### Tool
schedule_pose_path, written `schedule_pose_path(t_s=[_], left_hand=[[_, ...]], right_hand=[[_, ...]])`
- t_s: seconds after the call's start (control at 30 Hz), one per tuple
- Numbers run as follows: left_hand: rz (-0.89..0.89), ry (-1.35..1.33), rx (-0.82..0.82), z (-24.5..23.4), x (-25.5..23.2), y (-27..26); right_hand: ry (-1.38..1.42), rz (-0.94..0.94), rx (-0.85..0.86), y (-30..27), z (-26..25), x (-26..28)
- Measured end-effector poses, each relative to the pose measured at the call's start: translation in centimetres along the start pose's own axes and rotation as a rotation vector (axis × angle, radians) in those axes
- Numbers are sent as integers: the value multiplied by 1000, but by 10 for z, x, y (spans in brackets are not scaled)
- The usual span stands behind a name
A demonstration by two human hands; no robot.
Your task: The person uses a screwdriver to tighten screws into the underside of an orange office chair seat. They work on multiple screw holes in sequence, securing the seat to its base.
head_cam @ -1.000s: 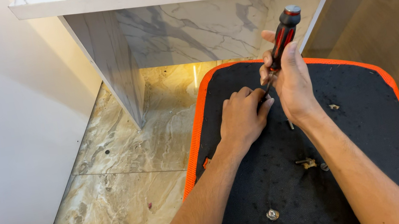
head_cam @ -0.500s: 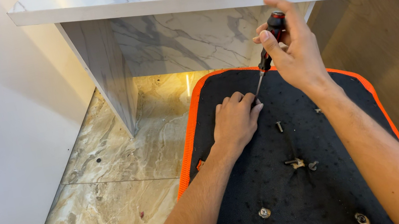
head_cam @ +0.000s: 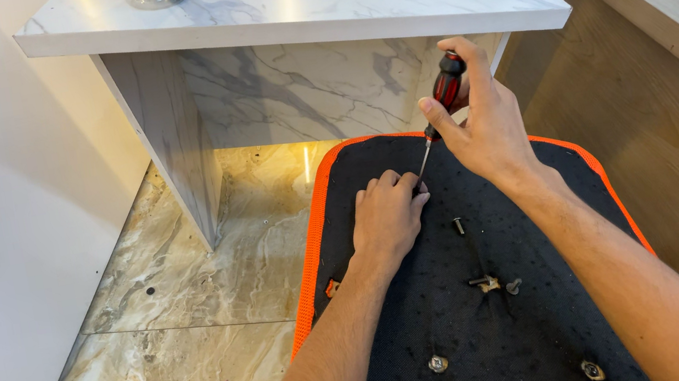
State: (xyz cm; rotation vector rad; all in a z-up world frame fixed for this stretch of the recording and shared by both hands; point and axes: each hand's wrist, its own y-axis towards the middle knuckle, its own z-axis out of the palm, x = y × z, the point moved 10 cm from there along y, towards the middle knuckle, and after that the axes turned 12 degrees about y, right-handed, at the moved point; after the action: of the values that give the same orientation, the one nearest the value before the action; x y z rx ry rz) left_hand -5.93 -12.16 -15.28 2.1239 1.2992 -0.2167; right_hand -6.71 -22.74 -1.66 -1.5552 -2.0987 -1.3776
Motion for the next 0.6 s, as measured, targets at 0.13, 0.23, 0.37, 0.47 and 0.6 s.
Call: schedule_pose_path(t_s=[0.13, 0.23, 0.37, 0.47, 0.6], left_hand=[[1, -3, 3, -2, 1, 0], [-22, -20, 33, 2, 2, 1], [-7, -22, -34, -3, 0, 2], [6, 10, -33, -1, -2, 0], [20, 50, -49, 0, -2, 0]], right_hand=[[251, 29, 33, -1, 3, -8], [276, 4, 121, 4, 11, -4], [-27, 14, 70, 5, 11, 1], [-8, -27, 68, 4, 13, 8], [230, -114, 171, 7, 20, 18]])
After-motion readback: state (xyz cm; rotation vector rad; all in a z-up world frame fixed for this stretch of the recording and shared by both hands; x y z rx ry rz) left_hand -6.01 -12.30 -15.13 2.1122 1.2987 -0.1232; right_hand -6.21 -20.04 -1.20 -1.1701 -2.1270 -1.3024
